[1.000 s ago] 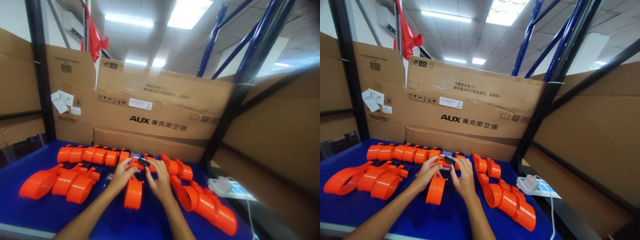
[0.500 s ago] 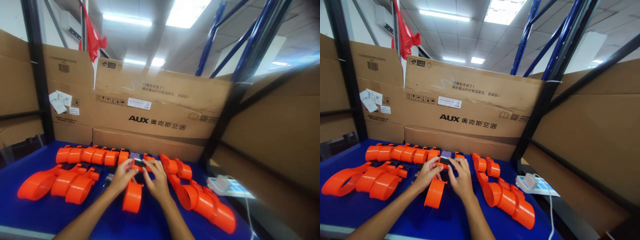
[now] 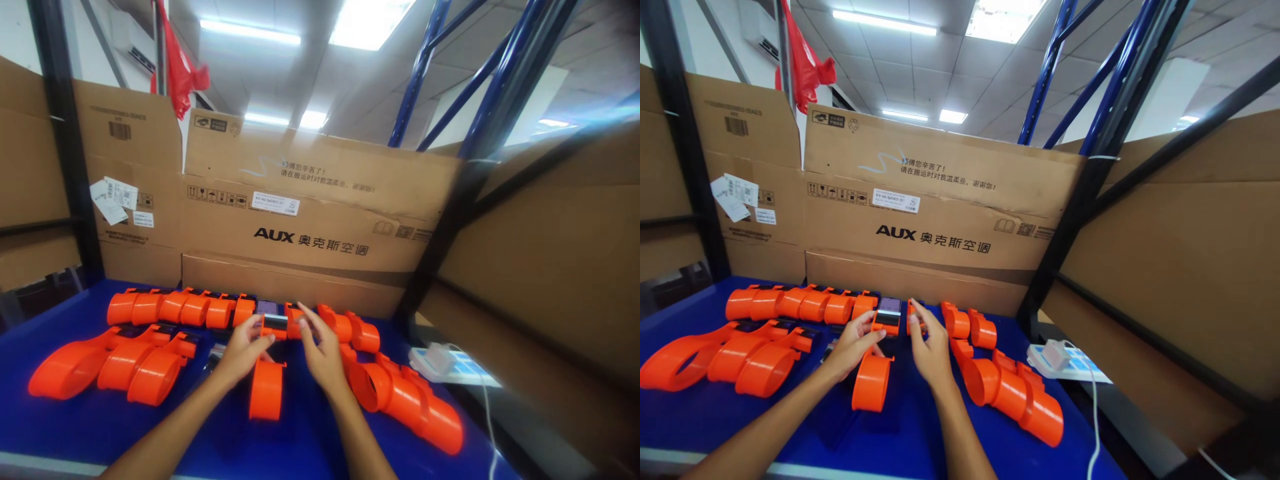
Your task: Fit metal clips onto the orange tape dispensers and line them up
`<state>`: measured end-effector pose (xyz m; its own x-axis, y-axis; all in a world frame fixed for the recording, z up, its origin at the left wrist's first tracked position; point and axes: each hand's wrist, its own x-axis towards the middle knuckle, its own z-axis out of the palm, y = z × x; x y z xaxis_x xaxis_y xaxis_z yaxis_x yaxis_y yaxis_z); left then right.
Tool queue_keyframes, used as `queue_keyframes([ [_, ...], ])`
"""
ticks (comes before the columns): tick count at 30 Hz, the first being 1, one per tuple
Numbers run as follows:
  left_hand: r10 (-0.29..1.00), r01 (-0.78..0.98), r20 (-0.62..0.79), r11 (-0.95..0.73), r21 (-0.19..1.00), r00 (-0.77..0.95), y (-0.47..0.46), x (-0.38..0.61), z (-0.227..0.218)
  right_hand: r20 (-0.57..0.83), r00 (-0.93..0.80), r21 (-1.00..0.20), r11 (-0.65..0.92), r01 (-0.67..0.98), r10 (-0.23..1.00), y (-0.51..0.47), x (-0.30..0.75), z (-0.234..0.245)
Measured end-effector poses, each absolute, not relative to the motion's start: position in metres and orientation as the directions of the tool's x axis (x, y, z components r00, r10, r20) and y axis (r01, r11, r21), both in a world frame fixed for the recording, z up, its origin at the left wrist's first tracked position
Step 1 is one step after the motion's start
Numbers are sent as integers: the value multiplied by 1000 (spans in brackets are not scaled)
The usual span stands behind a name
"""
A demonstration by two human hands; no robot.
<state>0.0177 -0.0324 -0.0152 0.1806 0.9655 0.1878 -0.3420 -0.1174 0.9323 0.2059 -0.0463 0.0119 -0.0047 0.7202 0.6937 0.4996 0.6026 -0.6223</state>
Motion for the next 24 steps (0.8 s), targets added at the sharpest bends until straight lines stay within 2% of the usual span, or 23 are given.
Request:
queue_keyframes([
  [2,969,-327,181,-119,937,167,-32,18,-16,657,186,-675,461,577,730,-42,218,11],
  [3,968,-325,185,-123,938,168,-32,18,-16,619,226,-667,352,657,752,-41,225,11],
  [6,960,-324,210,-142,935,186,-34,18,-15,425,182,-453,34,891,887,-39,240,7],
  [8,958,-313,218,-153,937,184,-35,17,-13,332,168,-332,-52,942,928,-40,245,4],
  [13,953,-283,226,-165,945,200,-36,15,-11,230,181,-225,-128,966,956,-43,243,-5],
  [24,961,-287,211,-155,945,178,-33,16,-15,154,167,-151,-144,978,974,-48,237,2],
])
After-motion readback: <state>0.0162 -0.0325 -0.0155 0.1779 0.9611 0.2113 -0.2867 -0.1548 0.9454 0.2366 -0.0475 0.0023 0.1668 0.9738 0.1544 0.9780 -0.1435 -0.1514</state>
